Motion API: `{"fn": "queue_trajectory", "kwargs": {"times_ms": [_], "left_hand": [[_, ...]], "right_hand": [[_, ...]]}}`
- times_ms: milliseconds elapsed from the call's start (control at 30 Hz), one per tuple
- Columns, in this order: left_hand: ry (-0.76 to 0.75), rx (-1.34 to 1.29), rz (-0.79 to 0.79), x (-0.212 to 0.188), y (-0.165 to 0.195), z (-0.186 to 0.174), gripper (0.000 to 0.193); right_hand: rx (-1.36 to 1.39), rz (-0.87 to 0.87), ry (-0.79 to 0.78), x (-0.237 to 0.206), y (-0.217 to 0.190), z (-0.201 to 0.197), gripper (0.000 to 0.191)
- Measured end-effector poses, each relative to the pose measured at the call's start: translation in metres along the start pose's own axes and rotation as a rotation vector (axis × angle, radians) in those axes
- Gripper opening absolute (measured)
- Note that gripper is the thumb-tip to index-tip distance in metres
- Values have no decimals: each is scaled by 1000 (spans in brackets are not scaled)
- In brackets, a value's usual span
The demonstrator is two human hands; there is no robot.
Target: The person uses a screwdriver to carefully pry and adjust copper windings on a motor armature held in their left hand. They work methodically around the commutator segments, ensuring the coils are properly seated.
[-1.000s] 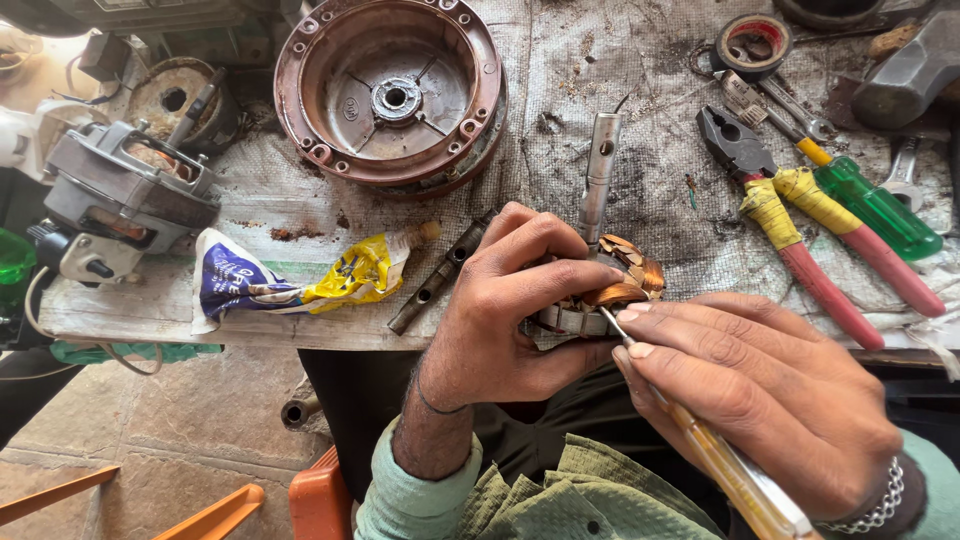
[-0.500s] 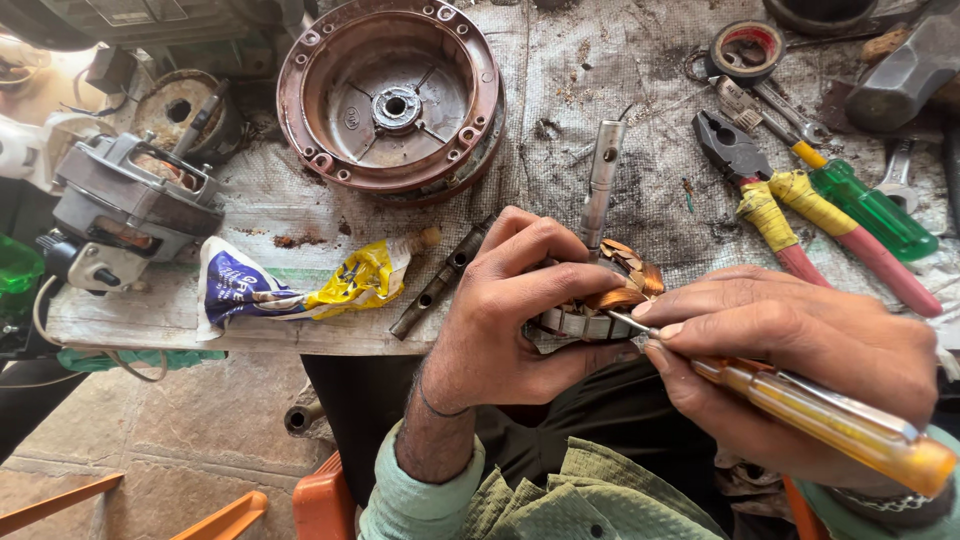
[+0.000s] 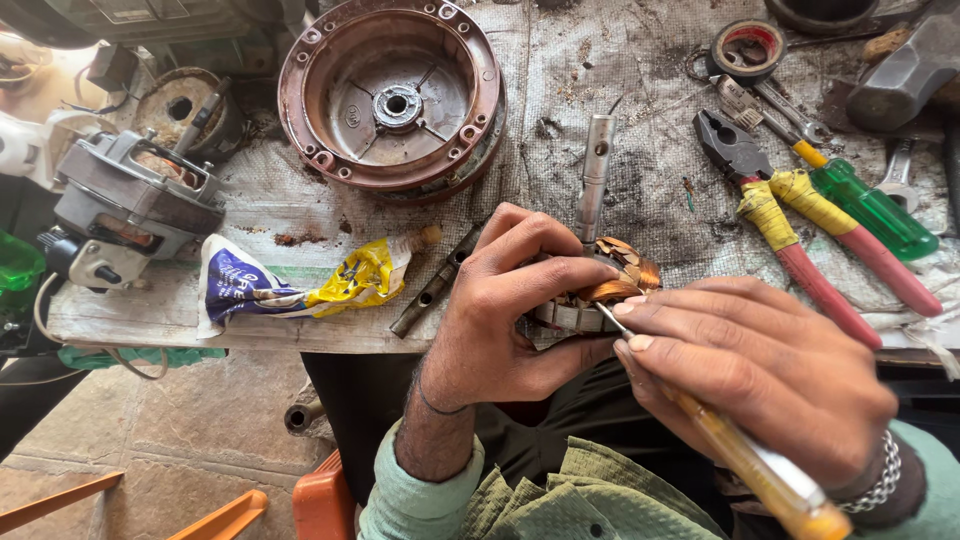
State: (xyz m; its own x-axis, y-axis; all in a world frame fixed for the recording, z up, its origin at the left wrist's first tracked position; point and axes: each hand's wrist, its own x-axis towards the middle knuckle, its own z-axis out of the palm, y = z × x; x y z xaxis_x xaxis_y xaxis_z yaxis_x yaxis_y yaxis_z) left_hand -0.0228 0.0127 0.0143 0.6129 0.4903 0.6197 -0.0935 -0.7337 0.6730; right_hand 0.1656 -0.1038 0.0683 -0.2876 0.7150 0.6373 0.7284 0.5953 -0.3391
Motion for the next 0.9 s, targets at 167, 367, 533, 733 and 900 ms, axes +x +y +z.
{"fn": "queue_trajectory", "kwargs": {"times_ms": [167,367,533,733,900], "left_hand": [[-10,11,1,1,2,2,47],[-16,21,3,-1,0,3,50],[3,6,15,-1,-3,1,50],[3,13,12,-1,-2,0,50],[-11,18,3,1,0,-1,47]], "right_hand": [[202,178,62,2,6,-2,23],[100,176,61,6,-4,2,27],[2,2,94,6,-5,8,29],[-30,-63,94,5,1,11,29],[228,82,75,-6,17,4,31]]}}
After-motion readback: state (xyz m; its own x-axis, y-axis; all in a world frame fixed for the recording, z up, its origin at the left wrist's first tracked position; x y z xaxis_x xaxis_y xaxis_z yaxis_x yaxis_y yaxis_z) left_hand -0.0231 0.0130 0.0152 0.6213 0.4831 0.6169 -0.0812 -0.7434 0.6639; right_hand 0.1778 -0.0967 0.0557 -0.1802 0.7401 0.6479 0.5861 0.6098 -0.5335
